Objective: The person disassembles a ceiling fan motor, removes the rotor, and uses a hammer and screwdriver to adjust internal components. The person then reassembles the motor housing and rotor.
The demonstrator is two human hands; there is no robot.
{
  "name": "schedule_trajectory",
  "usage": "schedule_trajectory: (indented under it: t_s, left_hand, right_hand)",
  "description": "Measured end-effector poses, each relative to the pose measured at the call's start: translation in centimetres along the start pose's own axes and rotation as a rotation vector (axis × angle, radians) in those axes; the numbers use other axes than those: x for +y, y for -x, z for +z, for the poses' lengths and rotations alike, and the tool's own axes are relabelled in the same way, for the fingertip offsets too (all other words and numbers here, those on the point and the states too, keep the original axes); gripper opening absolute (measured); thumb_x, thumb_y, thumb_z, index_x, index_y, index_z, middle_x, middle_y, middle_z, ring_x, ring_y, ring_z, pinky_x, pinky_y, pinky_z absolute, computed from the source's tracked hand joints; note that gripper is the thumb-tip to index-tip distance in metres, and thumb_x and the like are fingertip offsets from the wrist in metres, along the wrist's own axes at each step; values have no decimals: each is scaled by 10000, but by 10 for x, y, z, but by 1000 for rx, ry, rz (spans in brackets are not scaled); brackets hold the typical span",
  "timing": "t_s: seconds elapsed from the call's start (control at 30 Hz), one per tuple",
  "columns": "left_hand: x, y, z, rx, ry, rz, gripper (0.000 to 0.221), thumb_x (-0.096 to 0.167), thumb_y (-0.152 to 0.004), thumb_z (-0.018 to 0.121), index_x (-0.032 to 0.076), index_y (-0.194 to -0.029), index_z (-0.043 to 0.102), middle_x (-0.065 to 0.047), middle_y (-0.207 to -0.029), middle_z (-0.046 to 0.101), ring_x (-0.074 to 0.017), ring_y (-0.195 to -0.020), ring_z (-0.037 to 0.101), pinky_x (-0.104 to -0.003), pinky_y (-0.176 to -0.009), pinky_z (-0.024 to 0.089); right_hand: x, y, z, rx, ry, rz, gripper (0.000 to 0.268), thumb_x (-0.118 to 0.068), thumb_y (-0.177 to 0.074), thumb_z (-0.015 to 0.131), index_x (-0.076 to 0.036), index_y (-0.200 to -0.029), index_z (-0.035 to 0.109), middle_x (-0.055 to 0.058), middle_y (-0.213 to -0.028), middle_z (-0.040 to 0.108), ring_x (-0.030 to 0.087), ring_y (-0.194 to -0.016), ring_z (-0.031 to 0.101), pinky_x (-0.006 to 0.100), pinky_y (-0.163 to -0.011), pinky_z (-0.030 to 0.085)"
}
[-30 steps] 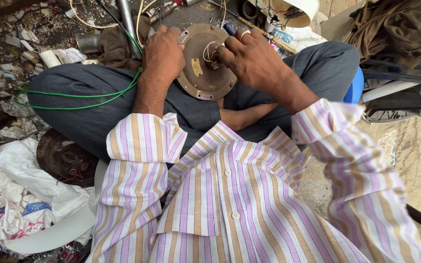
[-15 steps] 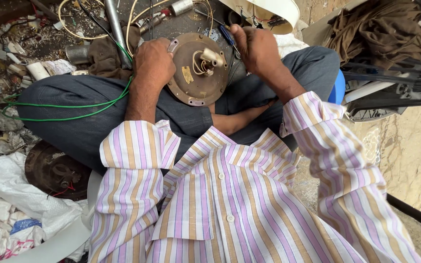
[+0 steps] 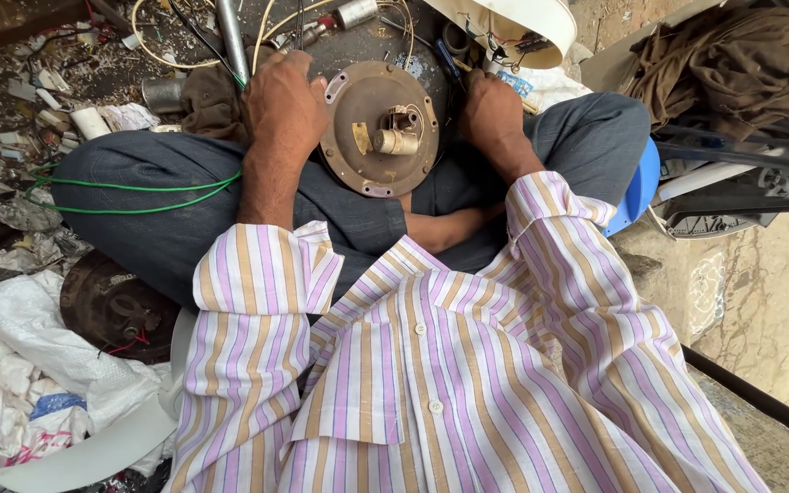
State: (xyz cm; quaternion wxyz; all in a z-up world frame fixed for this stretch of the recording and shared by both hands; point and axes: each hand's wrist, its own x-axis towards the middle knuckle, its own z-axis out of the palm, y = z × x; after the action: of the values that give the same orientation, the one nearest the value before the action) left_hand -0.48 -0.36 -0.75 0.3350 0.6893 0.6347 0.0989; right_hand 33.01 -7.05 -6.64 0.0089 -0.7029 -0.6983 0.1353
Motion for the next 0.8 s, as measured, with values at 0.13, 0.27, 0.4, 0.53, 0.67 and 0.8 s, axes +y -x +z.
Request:
schedule_trajectory:
  t_s: [0.13,0.27,0.4,0.53,0.67,0.8]
  left_hand:
    - [0,3,0,2,22,0,386,208,-933,740,-9,-1243,661,-198,-1175,672,-319,-1102,643,-471,-948,498]
    - [9,0,11,-158,-34,-27,340,203,-966,714,-6,-1229,663,-178,-1094,698,-305,-1046,662,-455,-903,527]
    - [16,-7,20,-221,18,-95,255,189,-1012,673,4,-1187,688,-161,-1027,713,-271,-961,695,-424,-828,565]
    - [16,-13,24,-229,141,-147,234,145,-980,658,71,-1195,714,-105,-1027,742,-223,-924,713,-395,-821,575]
    - [8,-18,35,-199,273,-126,301,127,-971,642,82,-1266,672,-107,-1117,734,-216,-948,731,-378,-823,609]
    - [6,-24,48,-101,235,35,299,135,-970,673,60,-1259,688,-133,-1166,741,-252,-1031,713,-404,-914,560]
  right_hand:
    - [-20,9,-15,155,-91,-96,284,-132,-847,709,68,-1029,623,312,-917,687,457,-791,688,506,-668,564]
    - [-41,21,-27,47,-432,125,253,-198,-1022,634,44,-1089,669,267,-1002,743,418,-921,726,463,-816,575]
    - [-62,31,-20,-257,-679,302,327,-205,-1029,599,51,-1224,655,260,-1069,735,356,-976,722,414,-849,566]
    - [-65,32,-10,-194,-911,437,388,-207,-1006,589,61,-1286,619,219,-1120,747,276,-974,747,371,-863,587]
    - [-47,22,-4,-166,-721,483,427,-192,-977,577,48,-1330,604,236,-1129,735,302,-956,761,365,-863,591]
    - [-15,19,-7,-8,-357,175,268,-116,-976,621,47,-1162,724,270,-1032,734,395,-967,711,447,-887,554]
